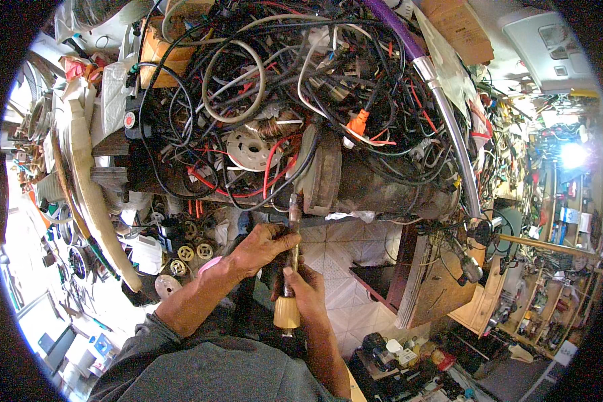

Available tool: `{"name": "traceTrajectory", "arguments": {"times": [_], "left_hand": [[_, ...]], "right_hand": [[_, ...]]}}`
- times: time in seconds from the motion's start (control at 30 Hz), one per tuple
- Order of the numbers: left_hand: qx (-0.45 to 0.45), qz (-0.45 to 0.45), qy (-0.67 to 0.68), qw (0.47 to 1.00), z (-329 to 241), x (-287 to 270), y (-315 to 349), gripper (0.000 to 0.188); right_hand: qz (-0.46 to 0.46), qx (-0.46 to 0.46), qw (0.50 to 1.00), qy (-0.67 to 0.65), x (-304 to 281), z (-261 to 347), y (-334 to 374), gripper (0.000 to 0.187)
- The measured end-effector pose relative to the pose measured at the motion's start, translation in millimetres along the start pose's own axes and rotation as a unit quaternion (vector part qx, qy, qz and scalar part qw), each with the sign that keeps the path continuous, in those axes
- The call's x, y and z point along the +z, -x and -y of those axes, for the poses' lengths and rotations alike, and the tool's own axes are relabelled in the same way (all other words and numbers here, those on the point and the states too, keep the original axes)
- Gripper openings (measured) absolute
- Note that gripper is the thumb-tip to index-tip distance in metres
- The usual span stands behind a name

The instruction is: The person assembles a cylindrical object with a yellow plastic component, using pliers to secure the parts. They move from a cluttered workbench to the floor to continue the assembly.

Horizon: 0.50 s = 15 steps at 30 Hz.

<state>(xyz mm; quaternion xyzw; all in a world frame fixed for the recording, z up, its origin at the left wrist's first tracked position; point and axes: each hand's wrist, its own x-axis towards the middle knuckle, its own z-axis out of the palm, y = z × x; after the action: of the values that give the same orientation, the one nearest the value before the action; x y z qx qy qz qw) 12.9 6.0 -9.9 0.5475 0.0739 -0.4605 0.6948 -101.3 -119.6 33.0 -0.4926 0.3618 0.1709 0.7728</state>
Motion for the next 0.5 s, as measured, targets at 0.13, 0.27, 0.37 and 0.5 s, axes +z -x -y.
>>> {"name": "traceTrajectory", "arguments": {"times": [0.13, 0.27, 0.37, 0.5], "left_hand": [[0.026, -0.010, -0.025, 0.999, 13, -1, -5, 0.035], [0.037, -0.018, -0.033, 0.999, 19, 0, -8, 0.038], [0.031, -0.030, -0.054, 0.998, 16, 0, -6, 0.040], [0.029, -0.033, -0.068, 0.997, 6, 3, -1, 0.043]], "right_hand": [[0.016, -0.016, 0.999, 0.044, -5, -5, -2, 0.032], [0.013, -0.010, 1.000, 0.013, -1, -1, -1, 0.032], [0.015, 0.002, 1.000, -0.007, 0, -1, 0, 0.032], [0.018, 0.014, 0.999, -0.038, -2, -2, 0, 0.032]]}}
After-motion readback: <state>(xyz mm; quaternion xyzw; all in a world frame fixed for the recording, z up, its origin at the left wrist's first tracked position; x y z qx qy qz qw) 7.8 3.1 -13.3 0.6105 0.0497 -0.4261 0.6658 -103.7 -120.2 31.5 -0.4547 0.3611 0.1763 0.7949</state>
